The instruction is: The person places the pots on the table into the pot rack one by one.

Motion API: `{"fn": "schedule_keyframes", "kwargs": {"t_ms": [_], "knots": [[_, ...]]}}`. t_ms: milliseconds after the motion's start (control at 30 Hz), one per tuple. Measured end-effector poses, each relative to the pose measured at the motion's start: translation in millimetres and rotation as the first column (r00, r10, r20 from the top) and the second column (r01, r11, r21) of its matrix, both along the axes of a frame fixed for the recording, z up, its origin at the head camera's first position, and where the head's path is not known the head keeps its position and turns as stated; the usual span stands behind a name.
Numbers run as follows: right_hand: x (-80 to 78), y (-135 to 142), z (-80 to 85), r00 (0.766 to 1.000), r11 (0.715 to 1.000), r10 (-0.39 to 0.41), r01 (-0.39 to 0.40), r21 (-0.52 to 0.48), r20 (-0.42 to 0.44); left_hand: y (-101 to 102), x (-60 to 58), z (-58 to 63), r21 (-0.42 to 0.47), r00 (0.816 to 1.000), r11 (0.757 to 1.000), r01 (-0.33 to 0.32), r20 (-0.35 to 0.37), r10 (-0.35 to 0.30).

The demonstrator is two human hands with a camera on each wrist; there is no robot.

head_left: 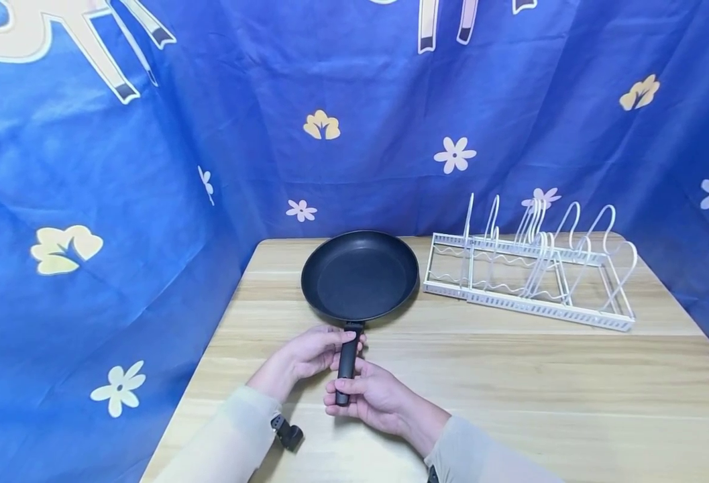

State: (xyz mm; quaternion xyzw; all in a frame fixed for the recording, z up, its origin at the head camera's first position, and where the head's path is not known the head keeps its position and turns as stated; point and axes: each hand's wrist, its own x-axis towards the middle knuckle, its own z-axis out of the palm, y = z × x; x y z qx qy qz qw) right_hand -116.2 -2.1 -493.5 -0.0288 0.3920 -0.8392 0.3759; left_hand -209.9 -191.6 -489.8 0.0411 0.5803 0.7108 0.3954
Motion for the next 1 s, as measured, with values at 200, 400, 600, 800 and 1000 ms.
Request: {"fn": "schedule_keyframes", "kwargs": {"t_ms": [200,400,600,800,1000], "knots": [[-1.4,5.8,1.2,1.0,1.0,0.009,-0.009,0.008,-0.007,6.6,2.7,-1.2,0.007,1.0,1.0,-0.017,-0.013,0.017],[-4.9,13.9,3.1,0.999,0.999,0.027,-0.026,0.036,-0.029,14.6,5.8,1.7,-0.018,0.997,0.998,-0.062,-0.055,0.061],[-3.7,20.2,8.0,0.997,0.998,0.043,-0.041,0.051,-0.056,19.9,9.3,6.7,-0.023,0.994,0.996,-0.088,-0.071,0.086],[0.6,25.5,20.7,0.995,0.998,0.039,-0.034,0.061,-0.095,25.1,13.1,17.3,0.026,0.992,0.995,-0.095,-0.077,0.097],[6.6,32.2,36.8,0.986,0.996,0.053,-0.041,0.076,-0.158,30.7,18.9,34.2,0.084,0.99,0.991,-0.1,-0.09,0.108]]}}
